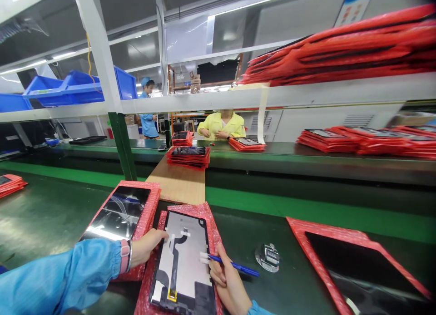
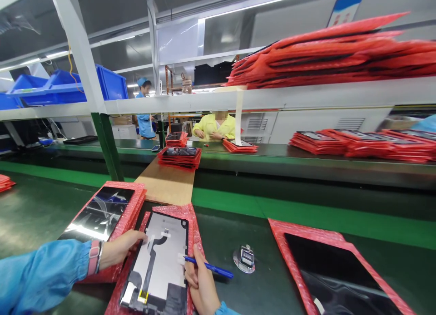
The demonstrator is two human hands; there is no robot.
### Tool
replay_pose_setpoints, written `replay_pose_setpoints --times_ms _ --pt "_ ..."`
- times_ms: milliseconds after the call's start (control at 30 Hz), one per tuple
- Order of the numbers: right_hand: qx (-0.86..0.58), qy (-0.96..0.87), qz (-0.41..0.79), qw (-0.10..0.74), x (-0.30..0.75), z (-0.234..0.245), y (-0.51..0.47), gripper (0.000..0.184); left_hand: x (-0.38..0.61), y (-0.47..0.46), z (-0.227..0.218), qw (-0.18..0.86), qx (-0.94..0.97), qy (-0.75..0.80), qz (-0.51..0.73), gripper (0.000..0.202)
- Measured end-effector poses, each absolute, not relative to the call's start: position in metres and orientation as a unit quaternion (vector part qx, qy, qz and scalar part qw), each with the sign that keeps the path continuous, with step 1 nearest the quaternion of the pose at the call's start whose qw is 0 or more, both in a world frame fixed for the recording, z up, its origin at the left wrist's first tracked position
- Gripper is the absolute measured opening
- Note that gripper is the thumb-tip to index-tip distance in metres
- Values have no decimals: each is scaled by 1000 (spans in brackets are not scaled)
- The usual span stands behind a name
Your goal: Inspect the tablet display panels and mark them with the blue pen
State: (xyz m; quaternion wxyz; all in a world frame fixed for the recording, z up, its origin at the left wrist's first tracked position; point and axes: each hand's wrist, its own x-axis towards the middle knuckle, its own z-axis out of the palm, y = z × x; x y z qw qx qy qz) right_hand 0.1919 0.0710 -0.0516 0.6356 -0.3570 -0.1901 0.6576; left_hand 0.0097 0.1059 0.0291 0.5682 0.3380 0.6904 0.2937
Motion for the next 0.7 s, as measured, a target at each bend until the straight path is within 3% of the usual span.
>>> replay_pose_setpoints --times_ms 200,433,633,700 --pt "-411 -277 607 621 208 -44 68 50 31 94 44 634 375 571 362 10" --pt "-483 -345 505 626 246 0 70 53 30 74 74 615 428 468 470 48" --pt "-514 -399 428 627 242 33 70 28 33 69 92 573 487 396 527 41" --pt "-505 -426 414 626 241 44 75 28 34 71 98 565 494 394 531 41"
